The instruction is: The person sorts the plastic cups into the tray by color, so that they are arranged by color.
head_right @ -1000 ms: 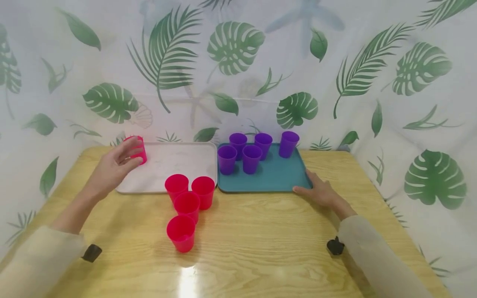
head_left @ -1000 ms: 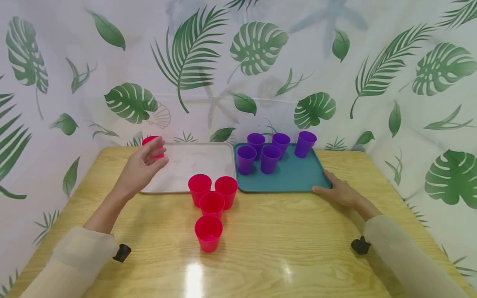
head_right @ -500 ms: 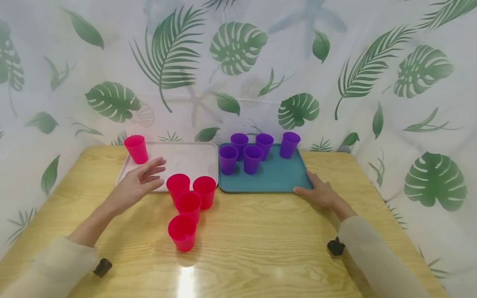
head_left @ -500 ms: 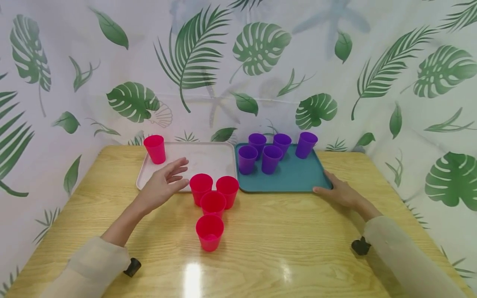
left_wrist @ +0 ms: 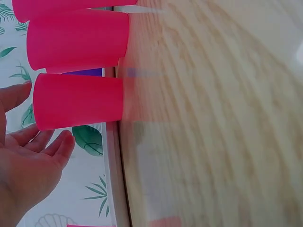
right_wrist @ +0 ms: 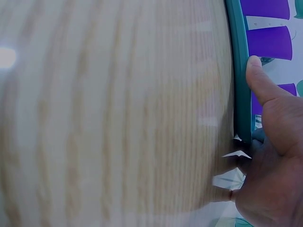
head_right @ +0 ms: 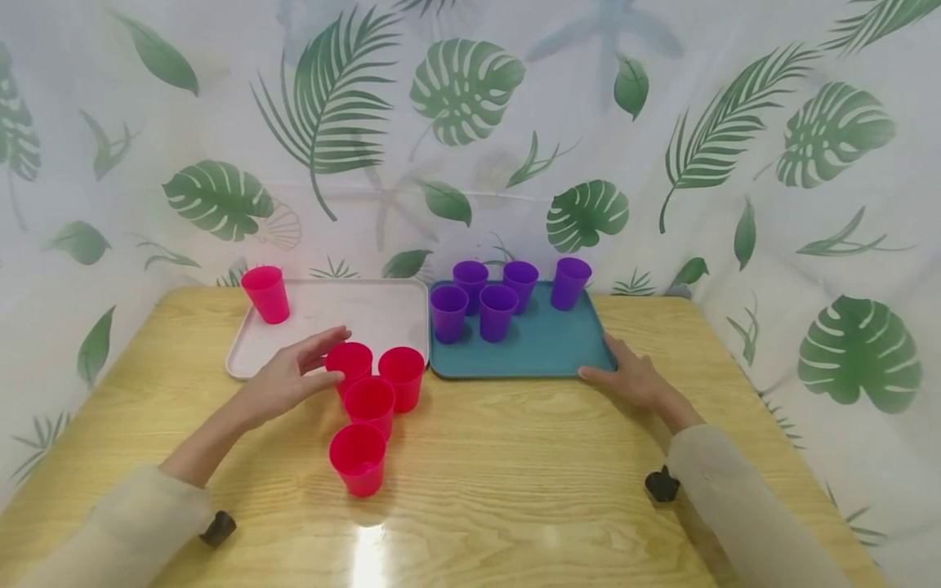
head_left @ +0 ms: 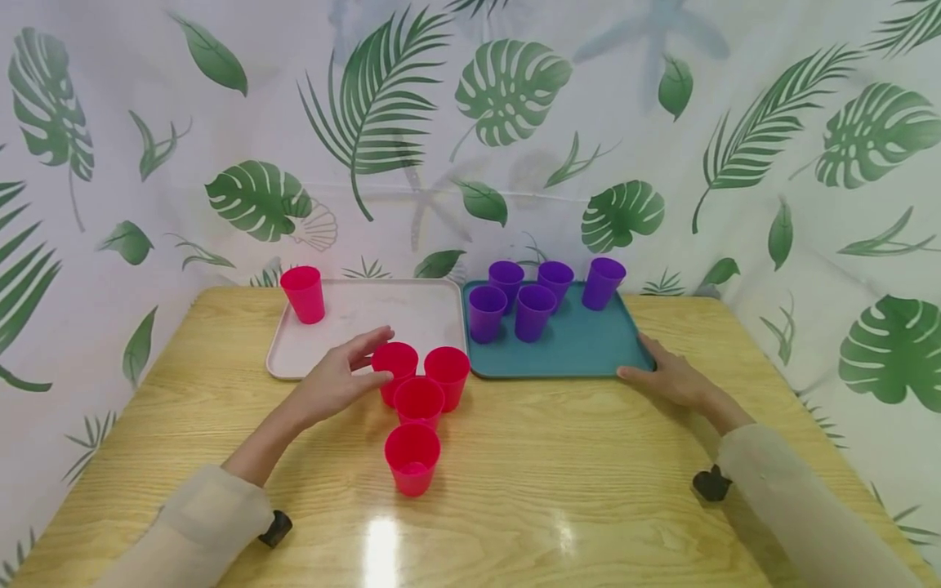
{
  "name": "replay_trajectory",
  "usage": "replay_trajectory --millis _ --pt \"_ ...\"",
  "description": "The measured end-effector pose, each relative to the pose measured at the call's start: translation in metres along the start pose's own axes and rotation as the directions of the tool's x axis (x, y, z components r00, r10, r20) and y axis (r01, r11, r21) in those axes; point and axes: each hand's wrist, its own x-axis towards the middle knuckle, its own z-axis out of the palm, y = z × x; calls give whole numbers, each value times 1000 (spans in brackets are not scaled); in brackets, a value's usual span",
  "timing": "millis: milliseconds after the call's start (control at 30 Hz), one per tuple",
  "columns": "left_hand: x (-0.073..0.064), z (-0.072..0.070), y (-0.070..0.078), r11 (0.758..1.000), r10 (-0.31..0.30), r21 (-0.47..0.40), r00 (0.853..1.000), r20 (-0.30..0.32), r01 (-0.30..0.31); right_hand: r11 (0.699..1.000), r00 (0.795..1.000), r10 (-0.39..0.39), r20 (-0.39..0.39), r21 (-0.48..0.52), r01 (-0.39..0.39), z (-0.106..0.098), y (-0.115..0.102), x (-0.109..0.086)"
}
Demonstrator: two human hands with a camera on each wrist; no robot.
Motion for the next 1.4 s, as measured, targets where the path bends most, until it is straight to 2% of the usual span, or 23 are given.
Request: replay_trajectory --millis 333,500,867,1100,1400 --pt "1 4 -6 999 -38 21 999 36 37 1000 1000 1 -8 -6 -1 1 0 0" --pt "1 6 -8 999 -36 -4 998 48 36 1000 1000 -4 -12 -8 4 0 -2 -2" --pt "0 7 -12 999 -27 -24 1000 8 27 1000 1000 -21 -9 -5 21 0 -1 -1" --pt "-12 -5 -9 998 -55 1 998 -30 55 1000 1000 -16 1 0 16 0 -3 0" --pt "-28 -31 -4 995 -101 -13 987 -124 100 1000 1000 -1 7 -12 1 0 -1 1"
